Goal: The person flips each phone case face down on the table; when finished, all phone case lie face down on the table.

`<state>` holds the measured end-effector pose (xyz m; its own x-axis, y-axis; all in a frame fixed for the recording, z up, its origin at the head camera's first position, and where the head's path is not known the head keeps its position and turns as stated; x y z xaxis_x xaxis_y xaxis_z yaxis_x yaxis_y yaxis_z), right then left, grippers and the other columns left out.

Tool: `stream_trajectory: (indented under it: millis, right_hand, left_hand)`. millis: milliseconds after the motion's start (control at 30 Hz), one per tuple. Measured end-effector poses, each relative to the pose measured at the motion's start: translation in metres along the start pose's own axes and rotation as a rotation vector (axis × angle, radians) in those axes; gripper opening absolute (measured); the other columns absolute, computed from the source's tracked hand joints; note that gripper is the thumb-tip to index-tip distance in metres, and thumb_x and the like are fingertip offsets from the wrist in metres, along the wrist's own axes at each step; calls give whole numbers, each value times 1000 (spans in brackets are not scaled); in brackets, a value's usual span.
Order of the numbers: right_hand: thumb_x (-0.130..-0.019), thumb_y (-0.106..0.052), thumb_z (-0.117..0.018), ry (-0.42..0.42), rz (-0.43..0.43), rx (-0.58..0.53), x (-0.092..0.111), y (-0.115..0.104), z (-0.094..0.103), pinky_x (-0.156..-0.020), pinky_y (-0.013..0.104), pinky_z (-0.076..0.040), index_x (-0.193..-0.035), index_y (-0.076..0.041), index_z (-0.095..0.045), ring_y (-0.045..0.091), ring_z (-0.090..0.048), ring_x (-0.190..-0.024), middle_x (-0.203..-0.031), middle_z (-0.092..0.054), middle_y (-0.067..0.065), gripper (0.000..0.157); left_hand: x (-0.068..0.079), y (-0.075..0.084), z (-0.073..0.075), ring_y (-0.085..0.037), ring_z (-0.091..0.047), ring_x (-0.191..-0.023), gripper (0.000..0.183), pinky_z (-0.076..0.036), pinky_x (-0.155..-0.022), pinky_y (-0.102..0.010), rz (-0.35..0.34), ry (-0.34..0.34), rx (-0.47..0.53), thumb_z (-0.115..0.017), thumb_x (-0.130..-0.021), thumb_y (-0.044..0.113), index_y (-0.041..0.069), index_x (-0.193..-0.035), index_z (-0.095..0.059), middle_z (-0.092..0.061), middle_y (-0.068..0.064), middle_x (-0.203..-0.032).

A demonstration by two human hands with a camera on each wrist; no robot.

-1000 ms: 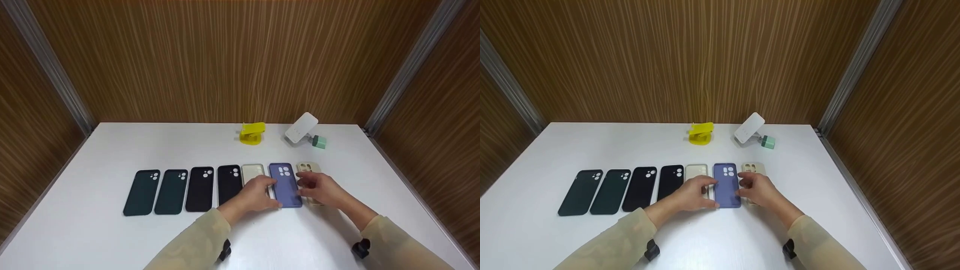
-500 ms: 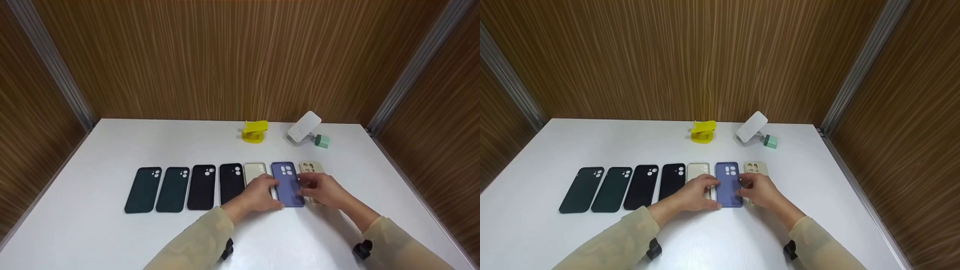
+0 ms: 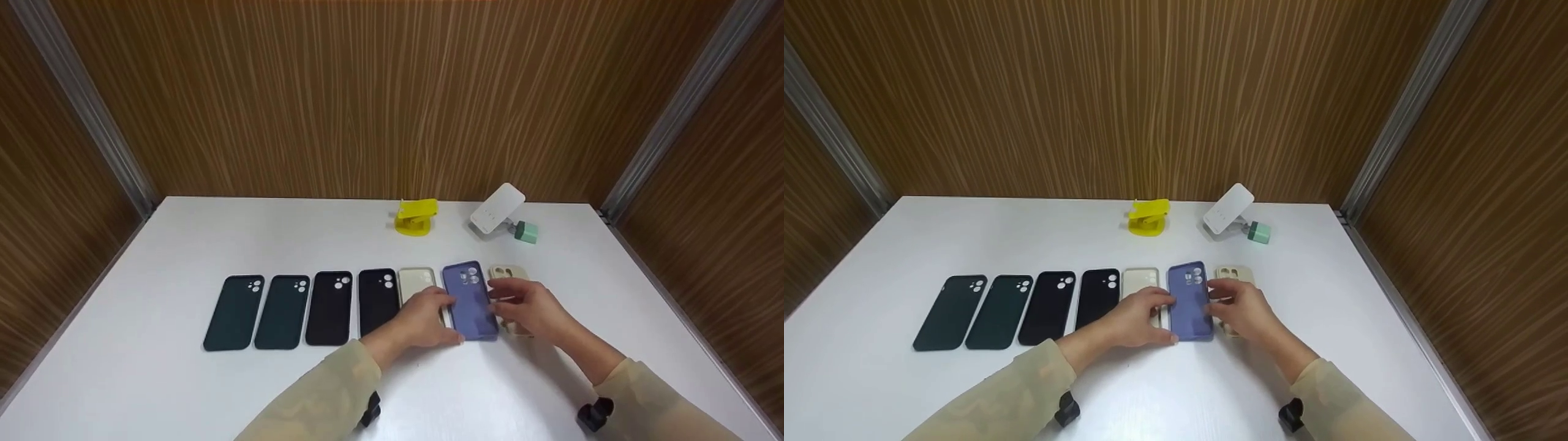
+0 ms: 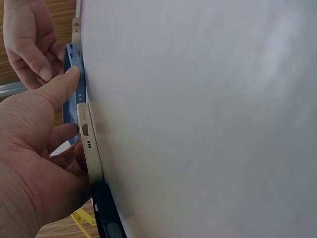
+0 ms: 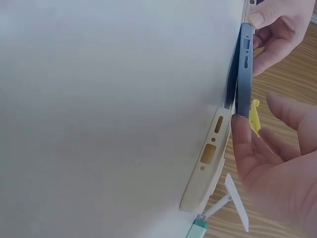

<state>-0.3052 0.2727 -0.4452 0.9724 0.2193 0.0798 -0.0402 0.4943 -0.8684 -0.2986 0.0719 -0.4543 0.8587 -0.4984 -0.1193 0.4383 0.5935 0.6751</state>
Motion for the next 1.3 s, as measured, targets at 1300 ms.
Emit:
stream_trajectory:
  millis: [1300]
  right_hand:
    - [-102,-14,-72,-6,-138,-177,-9,9,0,-88,30,-59,-154,1,-50,22,-63,-102,-120,-64,15,59]
  left_hand:
    - [-4,18,5,-25,-63,-125,76,-50,-107,-31,71,9,142,-92,-85,23,2,-149,-58,-63,-15,-143]
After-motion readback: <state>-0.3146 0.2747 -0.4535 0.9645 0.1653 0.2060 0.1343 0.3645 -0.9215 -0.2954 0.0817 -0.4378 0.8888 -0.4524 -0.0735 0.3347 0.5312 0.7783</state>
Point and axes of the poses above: each hand's wrist, its own x-axis away from the middle knuckle, its own z-axis out of the back of the hand, y = z × x, the point moved 7 cm from there along -x, towards the middle knuckle
